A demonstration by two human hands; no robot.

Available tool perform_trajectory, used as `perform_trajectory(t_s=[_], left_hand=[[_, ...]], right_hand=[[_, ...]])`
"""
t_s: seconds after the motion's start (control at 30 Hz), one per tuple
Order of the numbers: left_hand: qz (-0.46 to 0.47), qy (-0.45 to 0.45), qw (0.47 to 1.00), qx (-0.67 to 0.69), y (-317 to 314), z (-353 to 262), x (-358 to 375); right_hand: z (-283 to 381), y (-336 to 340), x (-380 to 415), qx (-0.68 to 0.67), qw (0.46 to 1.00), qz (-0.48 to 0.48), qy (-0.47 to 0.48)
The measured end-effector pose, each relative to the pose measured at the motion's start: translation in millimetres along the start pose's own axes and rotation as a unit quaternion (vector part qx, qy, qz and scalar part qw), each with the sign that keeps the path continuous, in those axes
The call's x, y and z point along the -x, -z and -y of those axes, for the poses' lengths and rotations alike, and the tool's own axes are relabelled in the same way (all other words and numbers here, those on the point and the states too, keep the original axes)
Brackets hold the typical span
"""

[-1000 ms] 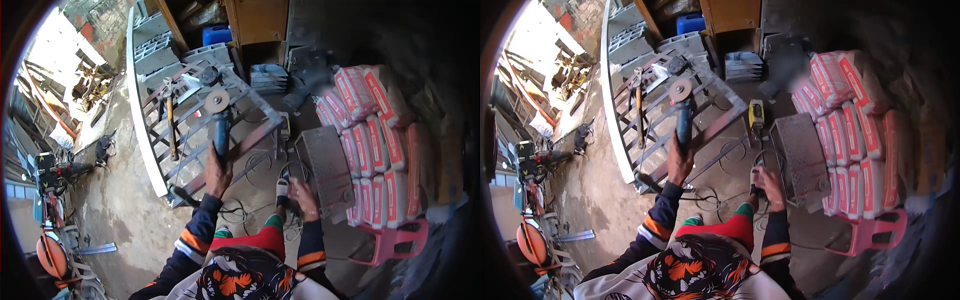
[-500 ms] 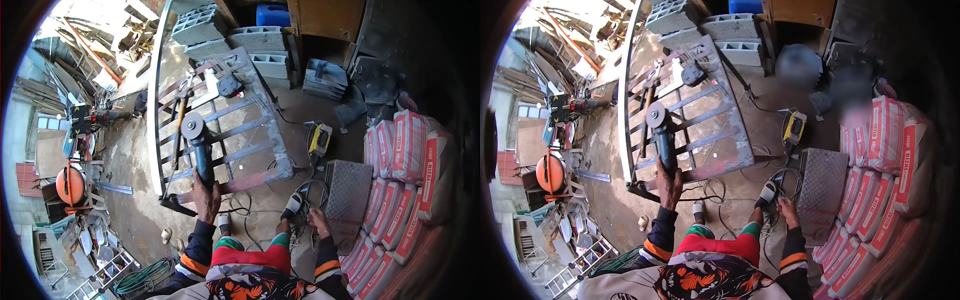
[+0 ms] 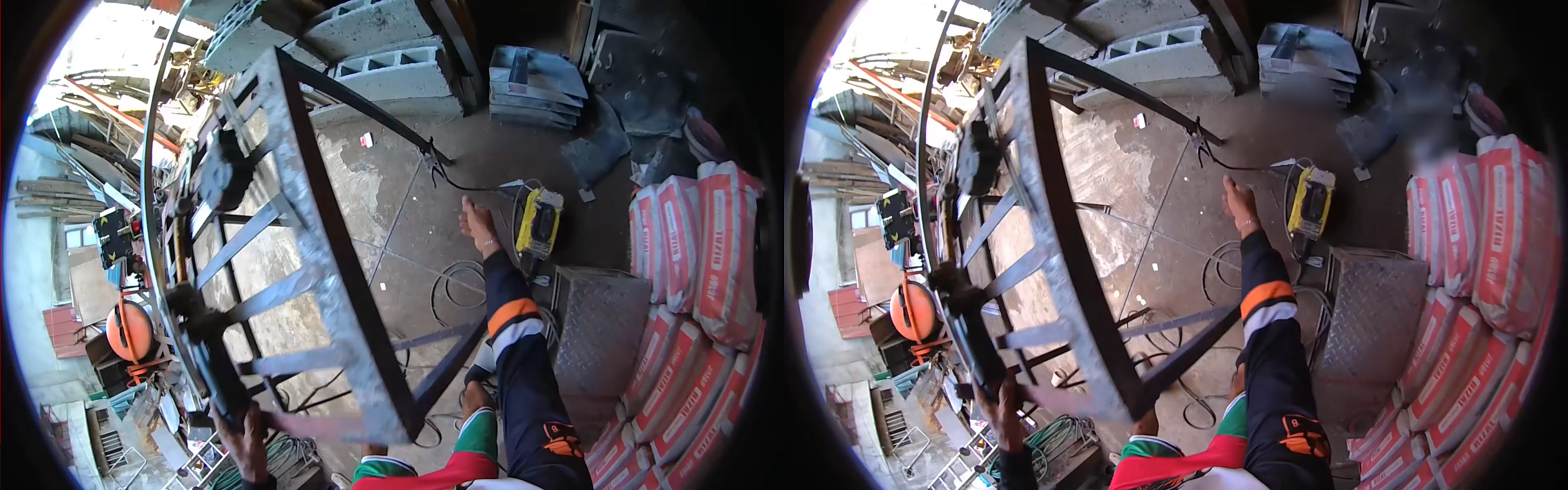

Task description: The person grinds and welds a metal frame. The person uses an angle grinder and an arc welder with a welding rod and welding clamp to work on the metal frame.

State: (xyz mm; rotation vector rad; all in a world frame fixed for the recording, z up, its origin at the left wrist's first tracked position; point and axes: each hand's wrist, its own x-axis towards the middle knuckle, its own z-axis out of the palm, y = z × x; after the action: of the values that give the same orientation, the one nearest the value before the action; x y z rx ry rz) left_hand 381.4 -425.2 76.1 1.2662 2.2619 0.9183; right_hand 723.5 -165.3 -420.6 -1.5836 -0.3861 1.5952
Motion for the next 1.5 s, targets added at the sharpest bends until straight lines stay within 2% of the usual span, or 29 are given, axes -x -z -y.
perform_trajectory(t_s=[0.03,0.07,0.1,0.17,0.23,0.27,0.33,0.4,0.47,0.53,0.57,0.6,0.63,0.7,0.73,0.8,0.83,0.93,0.97,1.0,1.03,1.1,1.13,1.2,1.33,1.4,1.5], left_hand=[[0.02,0.006,0.999,-0.035,9,-1,0],[0.039,0.014,0.997,-0.07,19,6,0],[-0.044,0.001,0.998,-0.055,19,24,5],[-0.012,0.033,0.998,-0.046,34,25,4],[-0.009,0.072,0.997,-0.033,64,48,3],[-0.022,0.1,0.995,0.0,73,59,0],[-0.073,0.065,0.995,-0.005,33,20,9],[-0.079,0.103,0.991,0.007,61,47,9],[-0.081,0.094,0.992,-0.024,79,56,15],[-0.216,0.2,0.956,0.004,81,61,18],[-0.185,0.228,0.956,-0.006,117,83,17],[-0.184,0.227,0.956,-0.01,124,84,19],[-0.148,0.212,0.966,0.014,131,86,20],[-0.075,0.182,0.978,0.062,132,82,20],[-0.074,0.183,0.979,0.059,127,76,20],[-0.085,0.165,0.983,0.015,109,61,18],[-0.09,0.169,0.982,0.0,101,54,18],[-0.085,0.15,0.985,-0.031,94,51,8],[-0.077,0.138,0.986,-0.047,94,50,7],[-0.065,0.122,0.988,-0.069,90,49,6],[-0.05,0.105,0.989,-0.092,90,49,5],[-0.017,0.064,0.988,-0.142,90,55,2],[0.002,0.045,0.984,-0.171,94,54,2],[0.034,0.004,0.975,-0.218,104,60,-3],[0.099,-0.106,0.937,-0.318,139,79,-18],[0.123,-0.154,0.909,-0.366,156,90,-27],[0.114,-0.2,0.877,-0.421,140,80,-37]], right_hand=[[-4,-9,-28,-0.047,0.997,0.006,-0.065],[-2,-17,-47,-0.05,0.996,0.009,-0.067],[4,-27,-60,-0.094,0.991,0.015,-0.097],[5,-42,-87,-0.144,0.981,0.025,-0.126],[-4,-51,-116,-0.223,0.946,0.028,-0.233],[-8,-56,-125,-0.229,0.945,0.031,-0.231],[-21,-62,-143,-0.315,0.915,0.086,-0.239],[-31,-72,-167,-0.361,0.89,0.113,-0.254],[-38,-84,-184,-0.464,0.826,0.153,-0.283],[-29,-86,-178,-0.494,0.804,0.144,-0.298],[-34,-86,-185,-0.527,0.777,0.156,-0.307],[-35,-84,-184,-0.558,0.749,0.166,-0.317],[-33,-84,-184,-0.56,0.747,0.165,-0.319],[-29,-84,-184,-0.547,0.78,0.09,-0.292],[-29,-83,-183,-0.548,0.778,0.089,-0.294],[-29,-80,-182,-0.544,0.804,0.088,-0.224],[-32,-73,-182,-0.544,0.794,0.122,-0.242],[-47,-58,-175,-0.535,0.795,0.122,-0.259],[-58,-52,-169,-0.561,0.793,0.081,-0.225],[-58,-32,-154,-0.534,0.8,0.143,-0.234],[-69,-13,-148,-0.541,0.789,0.153,-0.249],[-74,40,-102,-0.434,0.855,0.211,-0.191],[-80,68,-79,-0.417,0.856,0.222,-0.207],[-94,118,-14,-0.441,0.822,0.288,-0.217],[-140,181,125,-0.462,0.844,0.215,-0.167],[-174,198,180,-0.531,0.804,0.211,-0.165],[-209,194,233,-0.579,0.783,0.185,-0.132]])
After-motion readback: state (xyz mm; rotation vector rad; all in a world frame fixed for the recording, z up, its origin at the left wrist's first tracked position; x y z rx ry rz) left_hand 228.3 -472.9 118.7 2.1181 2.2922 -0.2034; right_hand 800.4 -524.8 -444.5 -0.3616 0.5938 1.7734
